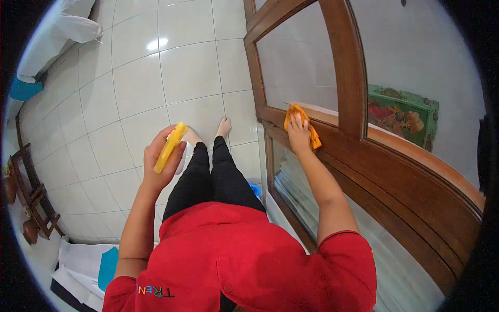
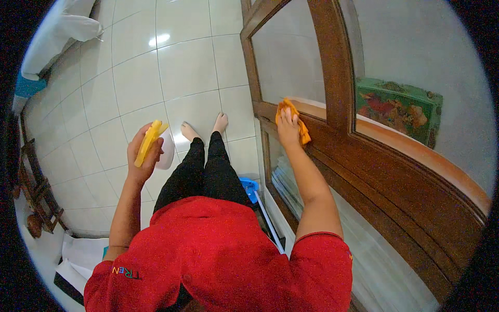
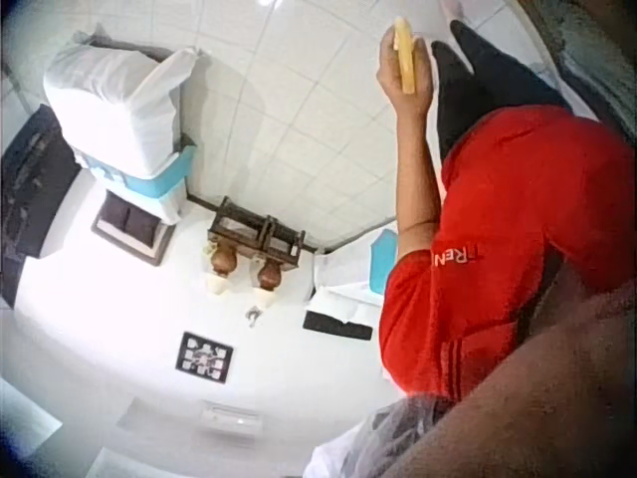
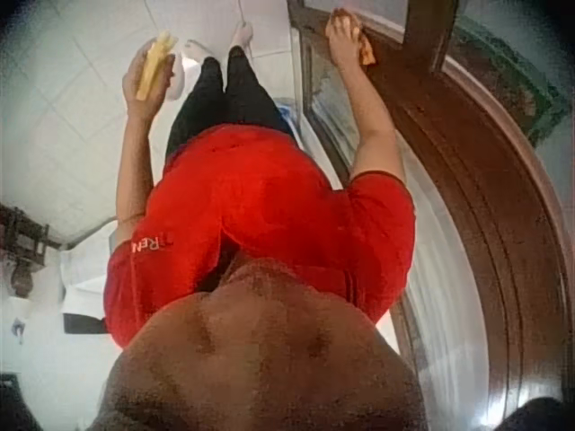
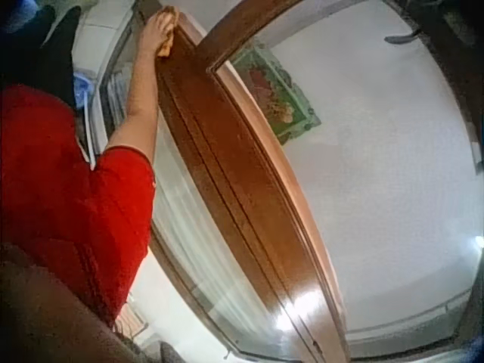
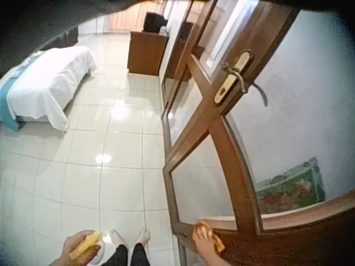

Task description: The person sweeps the tiled floor with a broom and dustpan, then sprays a glass door with a yellow spray bottle and wipes it with an orange cloth. They clean the glass panels and wooden frame of the door systematically.

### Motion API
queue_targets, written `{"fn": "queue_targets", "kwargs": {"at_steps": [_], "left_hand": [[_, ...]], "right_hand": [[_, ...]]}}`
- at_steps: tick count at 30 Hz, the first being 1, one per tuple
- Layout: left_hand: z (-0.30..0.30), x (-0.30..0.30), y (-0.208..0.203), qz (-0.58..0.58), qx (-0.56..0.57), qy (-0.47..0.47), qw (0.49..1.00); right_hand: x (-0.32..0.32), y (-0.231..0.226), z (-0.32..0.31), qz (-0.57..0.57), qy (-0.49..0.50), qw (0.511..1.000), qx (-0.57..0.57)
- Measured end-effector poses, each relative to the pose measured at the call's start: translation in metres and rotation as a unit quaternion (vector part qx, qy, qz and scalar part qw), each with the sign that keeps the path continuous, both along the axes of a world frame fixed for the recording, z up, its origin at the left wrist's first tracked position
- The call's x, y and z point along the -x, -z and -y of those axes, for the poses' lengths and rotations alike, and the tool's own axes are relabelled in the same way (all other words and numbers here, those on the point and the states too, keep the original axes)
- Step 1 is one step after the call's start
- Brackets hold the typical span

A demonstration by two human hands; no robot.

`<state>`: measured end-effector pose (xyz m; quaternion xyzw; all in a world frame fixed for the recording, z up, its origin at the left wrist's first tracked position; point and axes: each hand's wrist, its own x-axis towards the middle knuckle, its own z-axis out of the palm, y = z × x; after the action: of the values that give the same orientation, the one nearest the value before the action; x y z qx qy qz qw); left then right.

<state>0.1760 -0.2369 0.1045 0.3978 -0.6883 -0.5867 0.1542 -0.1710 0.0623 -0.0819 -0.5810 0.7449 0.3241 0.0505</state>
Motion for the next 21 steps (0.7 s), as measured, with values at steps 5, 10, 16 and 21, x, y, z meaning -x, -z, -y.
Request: {"fn": "queue_targets", "kwargs": {"at_steps": [5,10,16,21], "left_hand": [[-0.010,-0.011,0.027,0.019,-0.014,-0.053,0.998],[-0.019,-0.013,0.044,0.068,-0.038,-0.079,0.994],[-0.025,-0.025,0.084,0.102,-0.002,-0.091,0.991],[-0.039,-0.027,0.095,0.148,-0.067,-0.158,0.974]], "right_hand": [[-0.026,0.040,-0.100,0.073,-0.019,0.977,-0.202],[-0.007,0.088,-0.067,0.055,-0.030,0.986,-0.153],[0.002,0.147,-0.034,0.043,-0.049,0.986,-0.156],[-0.014,0.183,-0.115,0.163,-0.094,0.928,-0.320]]}}
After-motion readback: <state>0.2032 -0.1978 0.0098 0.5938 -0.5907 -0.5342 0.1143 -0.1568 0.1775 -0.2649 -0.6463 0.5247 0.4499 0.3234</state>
